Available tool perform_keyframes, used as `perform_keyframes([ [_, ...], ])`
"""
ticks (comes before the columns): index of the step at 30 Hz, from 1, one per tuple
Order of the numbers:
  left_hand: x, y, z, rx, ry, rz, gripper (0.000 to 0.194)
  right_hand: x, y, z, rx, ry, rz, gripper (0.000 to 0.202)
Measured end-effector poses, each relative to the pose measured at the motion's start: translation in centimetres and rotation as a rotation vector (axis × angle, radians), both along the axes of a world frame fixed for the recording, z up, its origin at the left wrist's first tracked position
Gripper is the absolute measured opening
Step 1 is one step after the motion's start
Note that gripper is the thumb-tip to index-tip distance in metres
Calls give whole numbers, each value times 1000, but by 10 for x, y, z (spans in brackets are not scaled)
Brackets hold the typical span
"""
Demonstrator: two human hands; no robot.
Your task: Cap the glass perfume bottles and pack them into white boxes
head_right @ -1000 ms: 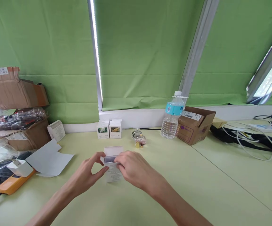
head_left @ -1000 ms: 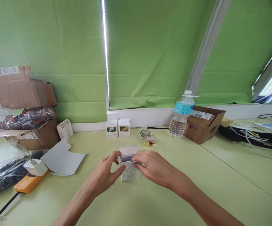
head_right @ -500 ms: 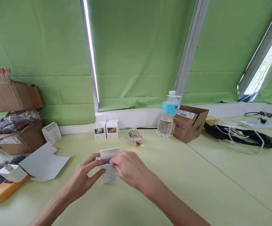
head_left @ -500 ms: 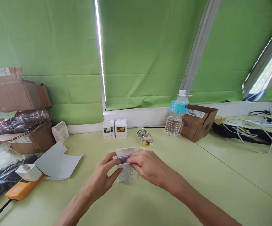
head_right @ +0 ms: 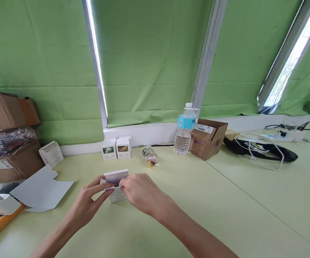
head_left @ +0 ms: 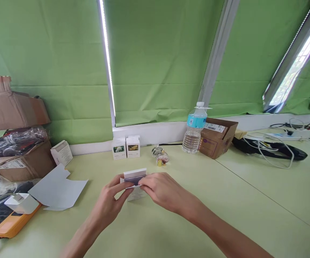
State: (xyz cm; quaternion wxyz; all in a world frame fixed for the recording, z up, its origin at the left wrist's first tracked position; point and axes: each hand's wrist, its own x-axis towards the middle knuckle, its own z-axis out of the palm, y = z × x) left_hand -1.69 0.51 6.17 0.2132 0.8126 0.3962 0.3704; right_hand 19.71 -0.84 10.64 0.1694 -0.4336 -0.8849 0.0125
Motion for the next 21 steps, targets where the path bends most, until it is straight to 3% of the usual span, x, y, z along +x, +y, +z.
perform_keyframes([
  [15,-1,6,-13,122,-15,147,20,1,1,-2,24,-17,-22,24],
  [21,2,9,-33,17,-174,292,86,2,2,-2,20,-9,-26,17],
])
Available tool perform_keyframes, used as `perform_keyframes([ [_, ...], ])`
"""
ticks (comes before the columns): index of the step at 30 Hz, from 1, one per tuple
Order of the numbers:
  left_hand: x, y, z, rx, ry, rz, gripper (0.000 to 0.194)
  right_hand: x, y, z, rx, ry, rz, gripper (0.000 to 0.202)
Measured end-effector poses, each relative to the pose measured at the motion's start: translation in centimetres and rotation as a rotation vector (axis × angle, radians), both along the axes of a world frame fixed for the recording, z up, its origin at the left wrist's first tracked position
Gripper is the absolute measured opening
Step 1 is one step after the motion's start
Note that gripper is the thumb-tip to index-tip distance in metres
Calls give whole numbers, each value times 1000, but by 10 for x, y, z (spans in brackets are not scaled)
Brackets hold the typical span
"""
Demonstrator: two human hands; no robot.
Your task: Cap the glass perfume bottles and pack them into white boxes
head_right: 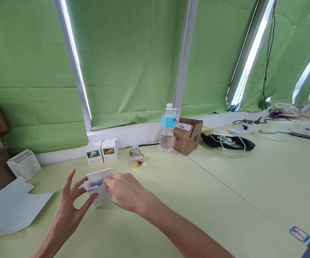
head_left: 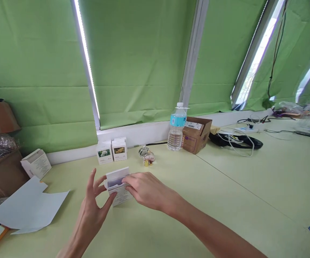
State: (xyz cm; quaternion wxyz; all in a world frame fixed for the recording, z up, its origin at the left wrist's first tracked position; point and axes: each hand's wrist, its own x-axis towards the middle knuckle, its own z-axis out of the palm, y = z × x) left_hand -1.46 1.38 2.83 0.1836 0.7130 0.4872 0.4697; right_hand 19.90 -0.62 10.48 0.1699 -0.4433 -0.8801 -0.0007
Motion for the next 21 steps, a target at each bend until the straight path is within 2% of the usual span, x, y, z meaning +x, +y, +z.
perform_keyframes([
  [2,0,2,-6,-99,19,-47,77,0,-1,2,-9,15,4,18],
  [4,-1,5,-10,-219,64,-154,50,1,-3,6,-15,53,11,19],
  [6,-2,7,-12,-296,55,-238,34,4,-4,11,-5,109,21,23],
  [10,-7,12,-12,-317,19,-196,36,18,2,24,82,244,-38,26],
  [14,-14,18,-18,-313,23,-152,38,46,20,30,163,344,-271,26],
  [17,-17,22,-25,-309,-4,-144,40,68,41,21,79,328,-432,27],
  [21,-16,20,-27,-322,-56,-149,40,87,69,-10,-37,375,-475,34],
])
